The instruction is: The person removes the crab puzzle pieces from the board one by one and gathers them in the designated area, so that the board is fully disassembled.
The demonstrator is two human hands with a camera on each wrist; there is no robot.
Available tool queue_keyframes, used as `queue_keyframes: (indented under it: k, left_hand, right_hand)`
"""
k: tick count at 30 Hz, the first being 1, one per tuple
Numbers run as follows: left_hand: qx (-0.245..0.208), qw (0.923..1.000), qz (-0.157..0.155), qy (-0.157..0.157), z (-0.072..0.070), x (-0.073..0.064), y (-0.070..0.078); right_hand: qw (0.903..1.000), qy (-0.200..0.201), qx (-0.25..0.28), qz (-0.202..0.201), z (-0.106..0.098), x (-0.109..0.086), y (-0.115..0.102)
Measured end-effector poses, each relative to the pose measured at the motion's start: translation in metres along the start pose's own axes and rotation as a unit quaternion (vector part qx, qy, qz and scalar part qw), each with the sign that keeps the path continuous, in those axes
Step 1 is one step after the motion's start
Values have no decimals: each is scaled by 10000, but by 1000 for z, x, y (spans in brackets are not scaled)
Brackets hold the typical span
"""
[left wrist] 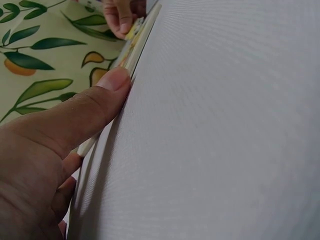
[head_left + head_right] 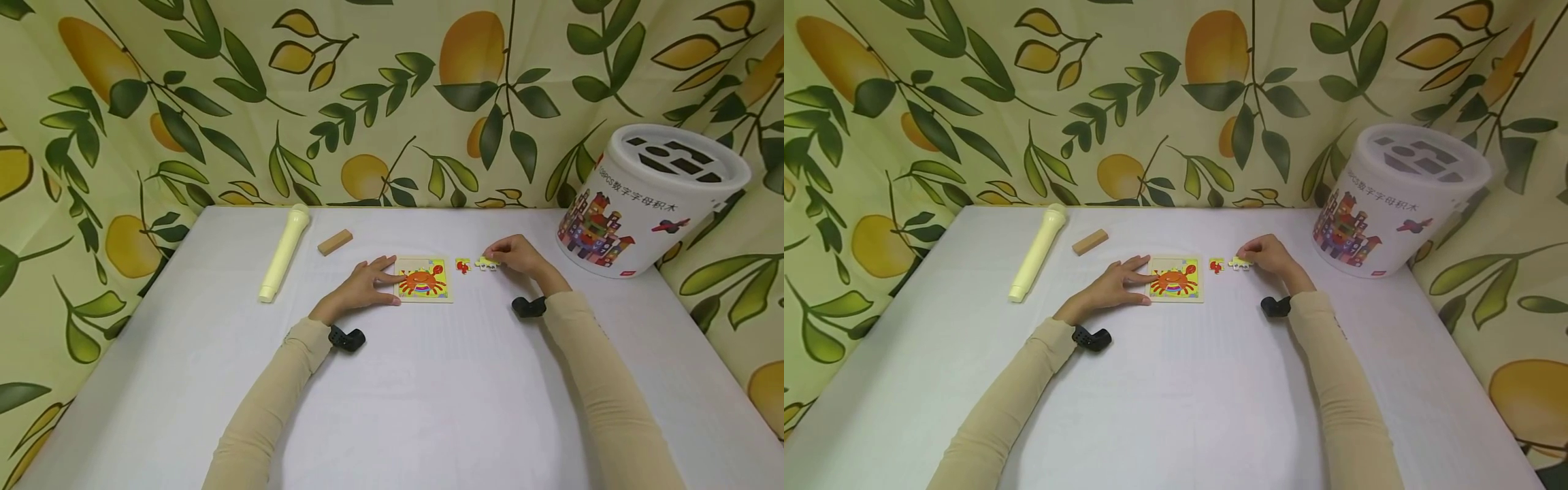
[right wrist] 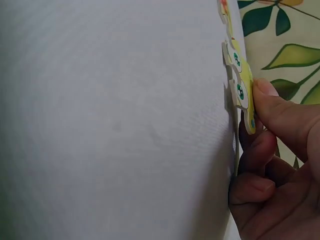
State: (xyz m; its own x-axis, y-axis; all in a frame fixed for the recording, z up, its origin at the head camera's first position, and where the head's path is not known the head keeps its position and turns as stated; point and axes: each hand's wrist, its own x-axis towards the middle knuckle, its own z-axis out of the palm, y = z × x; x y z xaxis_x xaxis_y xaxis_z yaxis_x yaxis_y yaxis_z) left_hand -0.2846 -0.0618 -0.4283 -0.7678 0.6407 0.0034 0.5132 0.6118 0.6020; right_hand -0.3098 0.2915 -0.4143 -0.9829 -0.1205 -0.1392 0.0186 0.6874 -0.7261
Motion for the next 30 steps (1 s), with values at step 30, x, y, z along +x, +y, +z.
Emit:
queue_keyframes:
  k: [30]
  left_hand:
    - [53, 10000, 18, 15, 0, 0, -1]
  right_hand:
    - [9966, -221, -405, -684, 25, 2, -44]
